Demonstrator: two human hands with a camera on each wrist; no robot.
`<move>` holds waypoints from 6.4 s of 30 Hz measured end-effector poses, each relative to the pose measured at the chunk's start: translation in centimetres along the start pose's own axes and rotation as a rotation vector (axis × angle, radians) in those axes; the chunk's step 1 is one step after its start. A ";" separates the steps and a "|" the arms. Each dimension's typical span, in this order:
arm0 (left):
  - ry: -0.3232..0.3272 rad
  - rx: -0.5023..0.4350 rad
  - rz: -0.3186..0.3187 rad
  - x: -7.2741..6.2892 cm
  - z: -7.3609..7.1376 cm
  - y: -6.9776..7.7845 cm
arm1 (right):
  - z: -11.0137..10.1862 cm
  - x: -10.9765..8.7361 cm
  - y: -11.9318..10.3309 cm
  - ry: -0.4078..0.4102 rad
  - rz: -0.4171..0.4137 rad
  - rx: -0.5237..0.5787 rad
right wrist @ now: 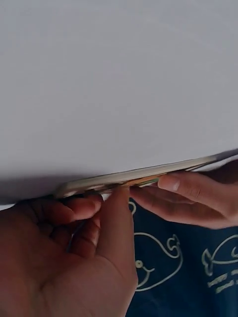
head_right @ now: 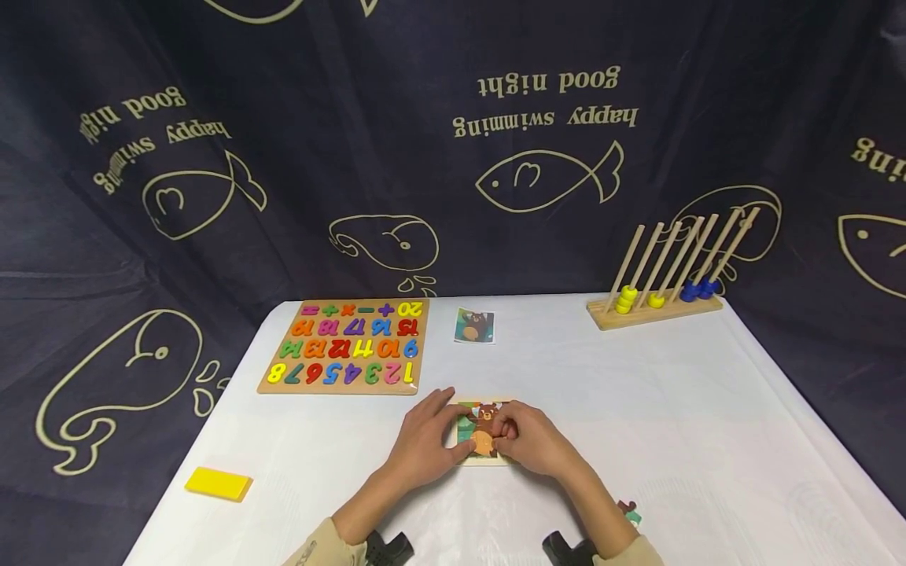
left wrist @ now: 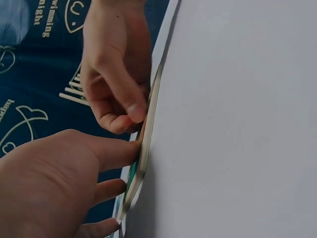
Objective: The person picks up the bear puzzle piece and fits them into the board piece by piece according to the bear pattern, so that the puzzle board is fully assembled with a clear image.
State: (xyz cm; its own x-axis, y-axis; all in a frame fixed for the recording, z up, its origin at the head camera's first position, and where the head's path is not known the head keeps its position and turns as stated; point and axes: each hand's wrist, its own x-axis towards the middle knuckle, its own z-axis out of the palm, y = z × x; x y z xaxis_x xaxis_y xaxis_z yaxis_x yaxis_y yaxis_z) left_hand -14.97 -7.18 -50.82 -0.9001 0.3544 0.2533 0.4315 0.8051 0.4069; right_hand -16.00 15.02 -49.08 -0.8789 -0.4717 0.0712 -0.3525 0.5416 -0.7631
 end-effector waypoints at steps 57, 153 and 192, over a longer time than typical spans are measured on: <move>-0.067 0.050 0.025 -0.2 -0.2 -0.1 | -8.5 -13.5 4.0 -0.171 0.385 -0.240; -0.084 0.077 0.030 -0.3 -0.1 -0.2 | -1.7 -2.3 1.1 0.063 -0.071 -0.108; -0.075 0.109 -0.175 -0.3 1.9 2.9 | -1.3 -1.8 1.7 0.059 -0.099 -0.104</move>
State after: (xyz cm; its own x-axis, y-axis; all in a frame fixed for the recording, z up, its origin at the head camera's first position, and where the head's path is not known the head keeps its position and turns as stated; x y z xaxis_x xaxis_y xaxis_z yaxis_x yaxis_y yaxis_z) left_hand -13.54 -4.04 -51.33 -0.9646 0.2355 0.1190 0.2624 0.9030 0.3402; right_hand -15.47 17.66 -49.65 -0.8542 -0.4868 0.1826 -0.4674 0.5653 -0.6797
